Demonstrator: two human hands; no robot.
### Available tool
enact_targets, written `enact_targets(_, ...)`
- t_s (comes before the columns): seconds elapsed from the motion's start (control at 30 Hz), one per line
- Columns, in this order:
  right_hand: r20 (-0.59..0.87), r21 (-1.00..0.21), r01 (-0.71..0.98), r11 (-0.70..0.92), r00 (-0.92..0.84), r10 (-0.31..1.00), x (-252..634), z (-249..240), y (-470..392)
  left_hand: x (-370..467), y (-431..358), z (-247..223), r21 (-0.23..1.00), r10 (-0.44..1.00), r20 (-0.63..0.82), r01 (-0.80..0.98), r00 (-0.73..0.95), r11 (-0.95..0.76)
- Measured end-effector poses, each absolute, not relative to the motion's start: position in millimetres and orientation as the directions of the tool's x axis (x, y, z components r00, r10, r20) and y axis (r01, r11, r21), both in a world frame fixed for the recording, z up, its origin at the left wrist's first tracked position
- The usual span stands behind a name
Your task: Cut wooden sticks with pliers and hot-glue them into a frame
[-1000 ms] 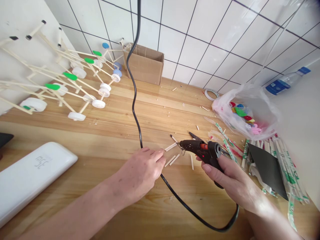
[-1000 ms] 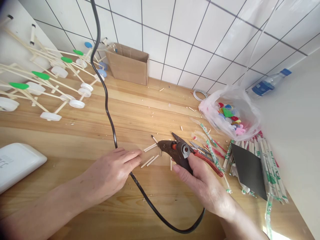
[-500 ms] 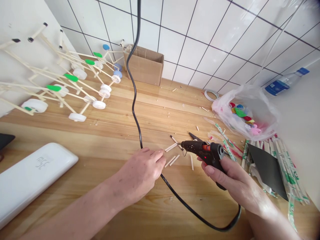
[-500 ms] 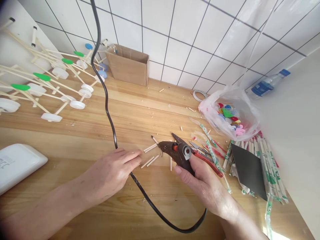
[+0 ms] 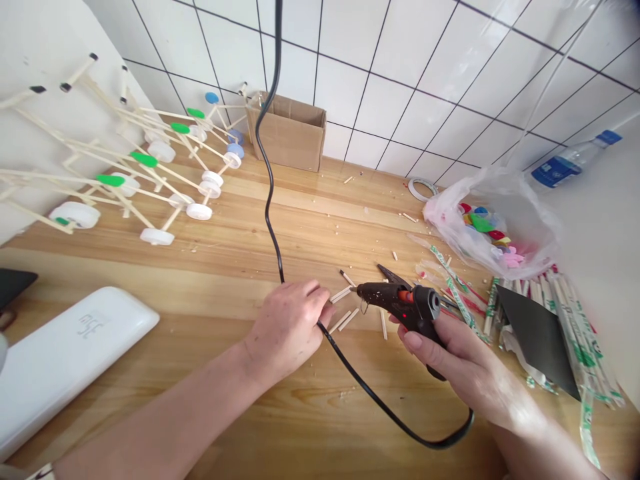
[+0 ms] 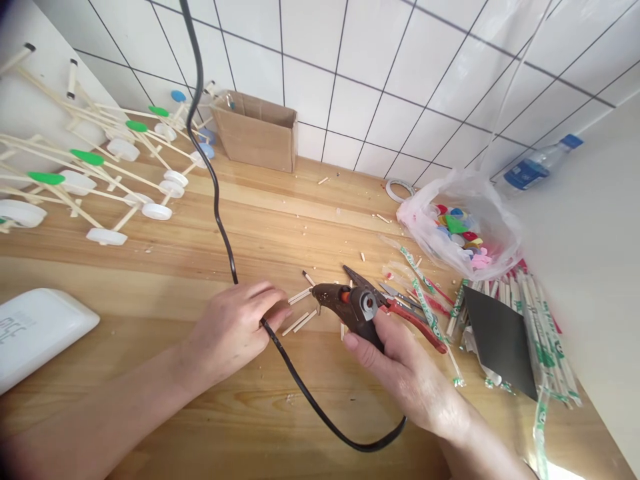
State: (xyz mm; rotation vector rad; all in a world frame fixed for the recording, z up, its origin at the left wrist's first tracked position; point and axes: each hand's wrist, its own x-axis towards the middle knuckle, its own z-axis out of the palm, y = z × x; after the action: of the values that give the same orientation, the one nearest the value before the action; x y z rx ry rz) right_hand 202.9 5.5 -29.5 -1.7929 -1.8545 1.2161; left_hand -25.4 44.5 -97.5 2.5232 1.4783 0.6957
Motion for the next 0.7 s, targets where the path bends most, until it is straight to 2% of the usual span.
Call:
enact_targets(0.17,-0.354,-0.721,0.681,-0.128,-0.204,0.913,201.7,-32.4,5.4,-23.5,47.4,-103.4,0.374,0.862,0.329,0.785,0.385,-0.494)
enact_targets(0.47,-0.29,-0.726,0.687,-0.03,-0.266,0.919,194.9,-28.8,7.0,-22.4,47.5,-102.8,0.386,0.849,0.349,0.765,0.396,-0.515)
enact_targets(0.7,-0.327,-0.695,0.718,-0.034,-0.274,0.905,196.5,-31.7,2.8,-22.1,48.3,-102.5,0.385,0.856,0.324,0.77,0.403,-0.508)
